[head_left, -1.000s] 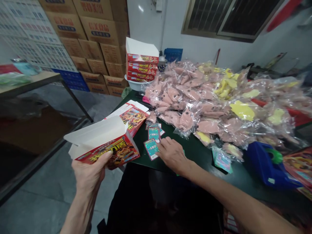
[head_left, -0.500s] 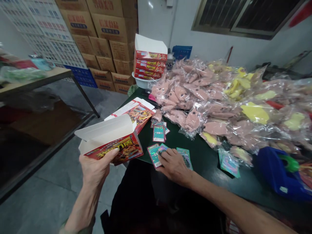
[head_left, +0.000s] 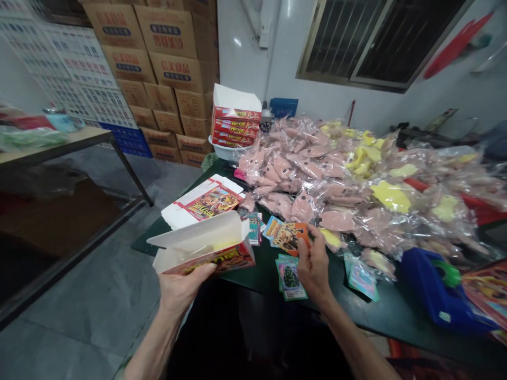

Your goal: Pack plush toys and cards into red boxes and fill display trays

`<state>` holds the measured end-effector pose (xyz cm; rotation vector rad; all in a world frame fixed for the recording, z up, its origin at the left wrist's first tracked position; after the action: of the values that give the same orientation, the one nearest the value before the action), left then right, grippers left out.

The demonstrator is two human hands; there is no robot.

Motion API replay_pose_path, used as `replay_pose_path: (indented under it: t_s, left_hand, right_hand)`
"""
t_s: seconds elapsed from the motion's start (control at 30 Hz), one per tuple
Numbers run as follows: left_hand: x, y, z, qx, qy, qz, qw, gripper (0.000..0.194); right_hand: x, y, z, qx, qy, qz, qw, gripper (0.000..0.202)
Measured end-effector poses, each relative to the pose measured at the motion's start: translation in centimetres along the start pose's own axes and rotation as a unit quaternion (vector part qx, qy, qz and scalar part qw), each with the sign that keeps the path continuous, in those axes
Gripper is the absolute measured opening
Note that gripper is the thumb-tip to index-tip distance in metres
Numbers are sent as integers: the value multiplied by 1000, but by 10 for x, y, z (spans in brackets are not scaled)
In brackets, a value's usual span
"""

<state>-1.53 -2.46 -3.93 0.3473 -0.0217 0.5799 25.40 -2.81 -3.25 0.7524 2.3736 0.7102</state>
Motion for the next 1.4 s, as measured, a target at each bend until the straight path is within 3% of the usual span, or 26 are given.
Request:
replay_pose_path:
  t_s: [0.1, 0.2, 0.37, 0.43, 0.5, 0.6, 0.63, 0.7, 0.77, 0.83, 0.93, 1.13, 1.27, 1.4]
  left_hand:
    - [16, -3, -4, -4, 5, -81, 997, 33]
    - [31, -5, -1, -18, 7, -156, 988, 32]
    - [38, -4, 2, -15, -20, -177, 984, 32]
    - [38, -4, 1, -12, -27, -186, 982, 31]
    - [38, -5, 1, -2, -36, -198, 979, 30]
    - [39, -12, 4, 16, -42, -220, 974, 29]
    - [40, -15, 5, 14, -41, -235, 971, 28]
    - [45, -22, 6, -8, -47, -271, 961, 29]
    - [50, -28, 7, -42, -64, -305, 949, 31]
    - [54, -32, 8, -66, -85, -331, 938, 31]
    - [57, -32, 12, -63, -102, -354, 928, 31]
    - [56, -27, 15, -14, -109, -369, 923, 36]
    - [55, -28, 9, -24, -104, -371, 922, 35]
    - [56, -27, 8, -32, -104, -378, 919, 37]
  right_hand:
    - [14, -13, 0, -55, -44, -78, 994, 21]
    - [25, -23, 8, -74, -72, -113, 988, 21]
    - [23, -20, 17, -75, -59, -120, 988, 17]
    - [7, -9, 9, -67, -51, -81, 993, 16]
    - [-21, 6, -10, -81, -55, 5, 995, 12]
    - [-70, 26, -53, -159, -74, 113, 978, 13]
    - [-81, 31, -67, -184, -80, 110, 973, 16]
    - [-91, 38, -88, -236, -91, 47, 966, 18]
    - [-85, 40, -100, -308, -93, -36, 946, 15]
    - [-72, 39, -106, -399, -89, -90, 908, 19]
    - [-56, 38, -108, -483, -110, -108, 862, 25]
    - [-47, 29, -128, -524, -153, -93, 833, 30]
    - [-48, 23, -132, -527, -121, -110, 834, 27]
    - [-49, 28, -128, -501, -160, -150, 837, 35]
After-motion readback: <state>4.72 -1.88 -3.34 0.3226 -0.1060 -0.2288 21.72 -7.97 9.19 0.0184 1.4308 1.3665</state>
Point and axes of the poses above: each hand's wrist, its own y-axis towards the middle knuckle, its own x-axis out of the palm, z = x × y, the point moved 3 cm from there along y, towards the middle knuckle, and after that the axes turned 9 degrees about z, right-handed, at the moved point
